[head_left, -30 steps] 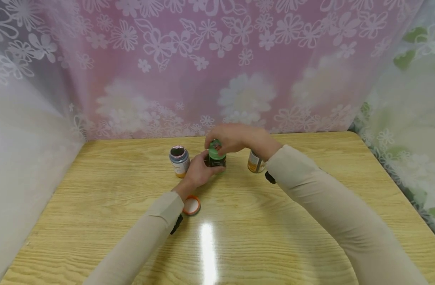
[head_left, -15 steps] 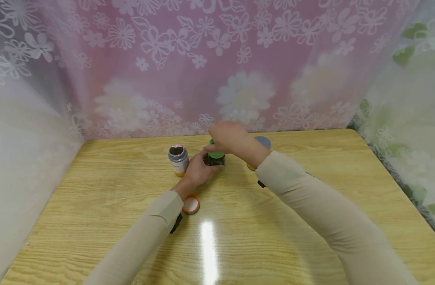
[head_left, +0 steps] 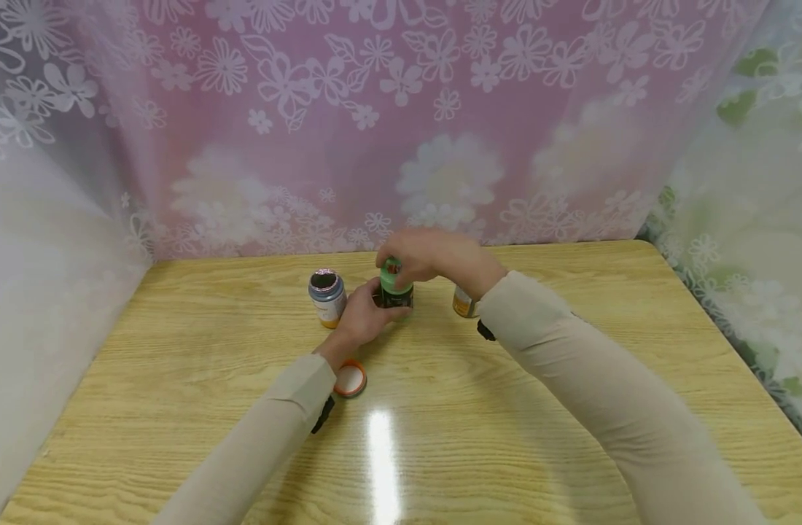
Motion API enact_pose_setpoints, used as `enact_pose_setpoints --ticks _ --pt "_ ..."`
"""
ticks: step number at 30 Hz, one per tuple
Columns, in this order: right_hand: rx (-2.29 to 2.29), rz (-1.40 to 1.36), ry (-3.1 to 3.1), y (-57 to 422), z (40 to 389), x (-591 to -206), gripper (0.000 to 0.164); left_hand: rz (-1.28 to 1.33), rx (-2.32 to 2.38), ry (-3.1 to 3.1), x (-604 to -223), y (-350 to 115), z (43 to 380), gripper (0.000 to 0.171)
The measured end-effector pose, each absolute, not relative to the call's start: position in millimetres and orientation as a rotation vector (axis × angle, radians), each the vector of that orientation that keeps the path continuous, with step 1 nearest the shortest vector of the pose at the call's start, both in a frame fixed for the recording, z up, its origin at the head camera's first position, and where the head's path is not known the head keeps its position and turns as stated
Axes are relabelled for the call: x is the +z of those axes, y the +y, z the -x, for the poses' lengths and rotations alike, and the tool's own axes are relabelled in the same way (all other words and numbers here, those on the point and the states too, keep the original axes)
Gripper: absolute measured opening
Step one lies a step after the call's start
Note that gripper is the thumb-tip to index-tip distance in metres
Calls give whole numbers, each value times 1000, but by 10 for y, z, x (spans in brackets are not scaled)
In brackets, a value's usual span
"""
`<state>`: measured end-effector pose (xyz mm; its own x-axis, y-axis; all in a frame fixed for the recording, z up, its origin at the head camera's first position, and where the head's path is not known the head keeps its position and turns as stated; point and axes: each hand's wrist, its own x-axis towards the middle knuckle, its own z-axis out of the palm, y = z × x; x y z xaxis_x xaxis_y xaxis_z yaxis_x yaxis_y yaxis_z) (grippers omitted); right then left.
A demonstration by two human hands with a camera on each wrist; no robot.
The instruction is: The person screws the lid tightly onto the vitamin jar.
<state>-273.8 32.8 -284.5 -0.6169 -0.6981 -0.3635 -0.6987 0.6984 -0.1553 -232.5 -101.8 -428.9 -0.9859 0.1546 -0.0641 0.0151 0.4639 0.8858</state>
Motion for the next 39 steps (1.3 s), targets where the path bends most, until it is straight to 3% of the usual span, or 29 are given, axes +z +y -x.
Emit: enact_pose_setpoints --ticks 3,9,12,20,27,34,39 --pt "45 965 2639 278 2710 -2886 29 -127 1563 2557 -4288 -1026 2325 62" --pt "181 704 2811 236 2651 -2981 56 -152 1574 2554 -4306 -1009 2337 59" --pt "162 800 2740 291 2691 -2970 61 -166 1561 2556 -4302 -1001 2335 58" --pt "-282 1239 2363 450 2816 -2868 43 -178 1540 2584 -4272 -1021 2329 59" --pt "-132 1089 2551 350 2765 -2927 32 -166 1557 2568 -4283 -1016 2334 61" --pt "107 812 2861 250 2652 -3074 53 -152 1544 2588 -4288 -1021 2333 60" --pt "54 1016 2751 349 2686 -3058 52 -166 1534 2590 -4299 -1025 2332 61"
